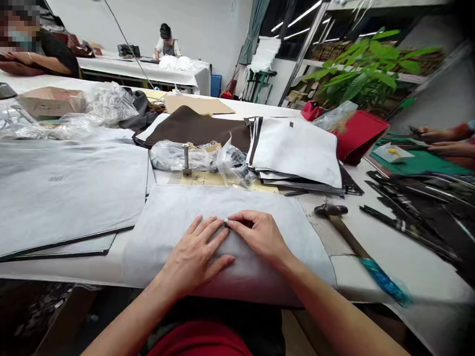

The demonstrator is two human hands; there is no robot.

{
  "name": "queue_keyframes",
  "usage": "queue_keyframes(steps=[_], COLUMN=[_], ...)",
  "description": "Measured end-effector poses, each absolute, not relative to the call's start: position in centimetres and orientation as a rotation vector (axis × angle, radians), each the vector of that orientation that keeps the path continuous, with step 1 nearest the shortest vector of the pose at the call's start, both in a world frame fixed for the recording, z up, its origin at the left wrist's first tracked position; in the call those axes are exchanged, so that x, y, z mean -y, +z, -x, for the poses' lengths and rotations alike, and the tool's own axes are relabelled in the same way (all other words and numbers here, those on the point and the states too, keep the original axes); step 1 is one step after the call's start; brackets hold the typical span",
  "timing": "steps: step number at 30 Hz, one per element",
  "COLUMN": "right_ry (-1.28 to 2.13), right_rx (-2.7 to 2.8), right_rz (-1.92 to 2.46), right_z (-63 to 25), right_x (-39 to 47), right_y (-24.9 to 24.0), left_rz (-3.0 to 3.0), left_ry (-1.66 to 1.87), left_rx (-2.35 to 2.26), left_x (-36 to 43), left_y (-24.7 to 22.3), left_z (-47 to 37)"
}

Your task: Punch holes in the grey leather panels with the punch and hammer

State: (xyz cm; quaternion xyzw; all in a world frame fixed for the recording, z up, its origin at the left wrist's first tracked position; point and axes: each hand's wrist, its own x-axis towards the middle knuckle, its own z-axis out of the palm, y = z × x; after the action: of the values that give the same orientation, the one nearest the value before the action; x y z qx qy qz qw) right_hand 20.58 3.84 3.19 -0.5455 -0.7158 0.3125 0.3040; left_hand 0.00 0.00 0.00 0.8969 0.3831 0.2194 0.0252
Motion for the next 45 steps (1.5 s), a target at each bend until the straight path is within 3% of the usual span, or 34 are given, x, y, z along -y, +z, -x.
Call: queue_keyframes(steps=[7, 16, 22, 28, 32, 37, 40, 43, 45], right_ry=[0.642, 0.088, 0.495, 0.481, 0.492, 0.539, 0.734, 0.894, 0.777], right_rx=[2.057, 2.544, 2.461, 2.327, 2.314, 2.279, 2.129, 1.957, 1.989], right_rz=[1.462, 1.439, 1.350, 1.318, 1.370, 1.448, 1.440, 1.407, 1.361], right_z=[-20.9, -22.8, -22.1, -11.3, -7.7, -12.2, -17.0, -20.8, -22.0], right_x=[-4.0, -0.5, -6.9, -18.5, -21.1, -18.1, -13.7, -8.5, -5.6], right_y=[2.7, 2.4, 4.9, 5.4, 4.5, 6.3, 6.8, 5.5, 4.0], left_rz=[-2.772, -2.754, -2.740, -2.706, -2.703, -2.692, -2.685, -2.695, -2.702], left_ry=[0.696, 0.701, 0.604, 0.584, 0.573, 0.594, 0.615, 0.639, 0.654], left_rx=[-1.191, -1.183, -1.213, -1.228, -1.225, -1.199, -1.197, -1.185, -1.185], left_x=[0.1, 0.1, 0.0, 0.1, 0.1, 0.0, 0.0, 0.1, 0.1], left_y=[-0.1, 0.1, 0.6, 0.8, 0.8, 0.7, 0.6, 0.3, 0.2], left_z=[0.0, 0.0, -0.4, -0.3, -0.1, -0.1, -0.1, 0.0, 0.0])
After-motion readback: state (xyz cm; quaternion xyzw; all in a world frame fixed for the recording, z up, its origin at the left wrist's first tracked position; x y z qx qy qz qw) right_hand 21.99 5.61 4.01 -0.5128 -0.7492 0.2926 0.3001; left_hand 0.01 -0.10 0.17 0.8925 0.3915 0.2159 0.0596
